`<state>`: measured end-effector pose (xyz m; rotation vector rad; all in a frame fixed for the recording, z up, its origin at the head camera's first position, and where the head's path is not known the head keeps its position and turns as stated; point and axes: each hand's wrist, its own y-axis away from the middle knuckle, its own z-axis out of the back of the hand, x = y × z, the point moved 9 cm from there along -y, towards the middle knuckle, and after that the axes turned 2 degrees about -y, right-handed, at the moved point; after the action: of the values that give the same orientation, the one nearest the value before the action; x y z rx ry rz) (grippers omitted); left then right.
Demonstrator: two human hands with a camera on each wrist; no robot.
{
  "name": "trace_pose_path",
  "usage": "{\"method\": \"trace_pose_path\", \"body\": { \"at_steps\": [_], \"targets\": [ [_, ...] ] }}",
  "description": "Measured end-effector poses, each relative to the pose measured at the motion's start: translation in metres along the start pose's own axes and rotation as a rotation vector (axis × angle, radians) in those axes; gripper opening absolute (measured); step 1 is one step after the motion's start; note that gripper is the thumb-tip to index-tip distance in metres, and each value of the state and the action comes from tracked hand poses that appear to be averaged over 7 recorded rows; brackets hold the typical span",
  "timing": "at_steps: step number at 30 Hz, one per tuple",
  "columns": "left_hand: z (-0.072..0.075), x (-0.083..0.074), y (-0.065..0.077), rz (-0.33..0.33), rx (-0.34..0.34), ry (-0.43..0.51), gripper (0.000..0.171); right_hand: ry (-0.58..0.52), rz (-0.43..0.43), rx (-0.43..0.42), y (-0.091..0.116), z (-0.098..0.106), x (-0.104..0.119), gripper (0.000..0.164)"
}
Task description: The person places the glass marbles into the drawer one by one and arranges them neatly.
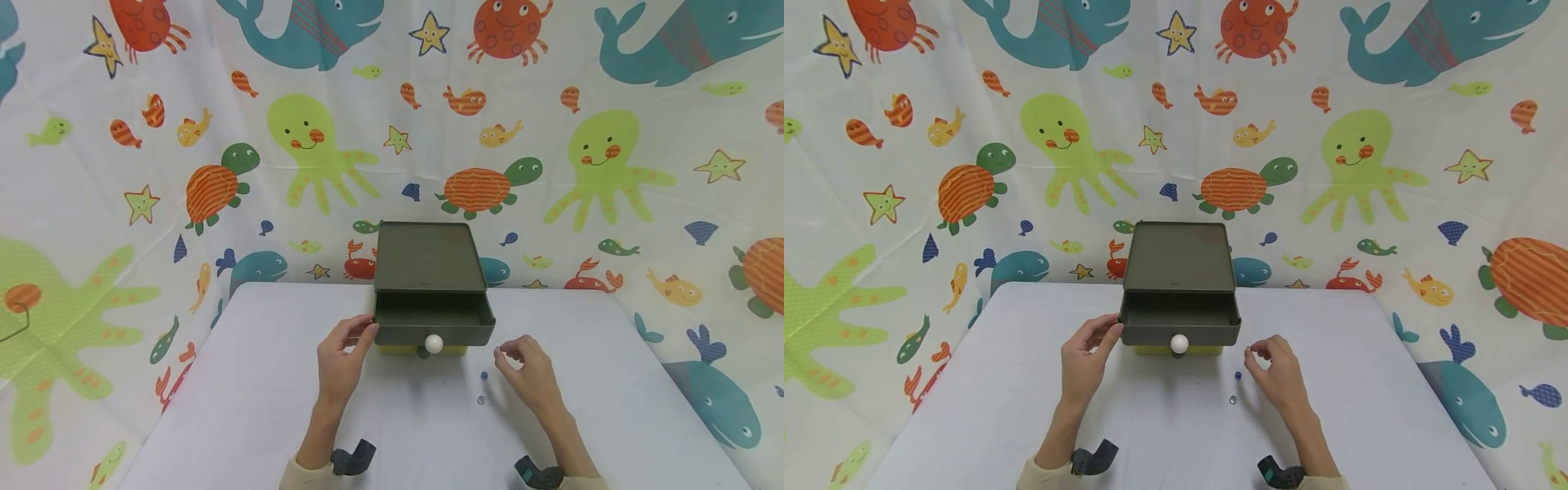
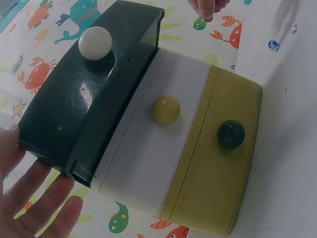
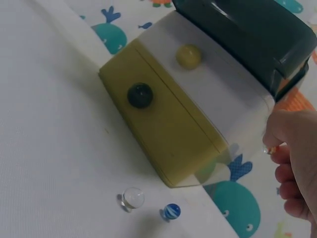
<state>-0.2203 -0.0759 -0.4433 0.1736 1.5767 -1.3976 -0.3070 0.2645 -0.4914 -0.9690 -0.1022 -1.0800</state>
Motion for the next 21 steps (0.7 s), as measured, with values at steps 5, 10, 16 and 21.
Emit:
{"method": "trace_pose_path", "body": {
  "at_steps": [5, 10, 16, 21],
  "targets": [
    [0.000, -0.002, 0.000, -0.010, -0.002, -0.003, 0.022, -0.004, 0.019, -0.016, -0.001, 0.002, 0.003, 0.013],
    [0.000, -0.001, 0.000, -0.011, -0.001, -0.008, 0.022, -0.011, 0.025, -0.020, -0.001, 0.004, 0.006, 0.013],
    [0.000, -0.001, -0.001, -0.004, 0.004, -0.008, 0.023, -0.012, 0.041, -0.030, -0.001, 0.006, 0.010, 0.012],
    [0.000, -0.002, -0.001, -0.002, 0.005, -0.006, 0.023, -0.007, 0.052, -0.037, -0.002, 0.008, 0.012, 0.012]
  ]
}}
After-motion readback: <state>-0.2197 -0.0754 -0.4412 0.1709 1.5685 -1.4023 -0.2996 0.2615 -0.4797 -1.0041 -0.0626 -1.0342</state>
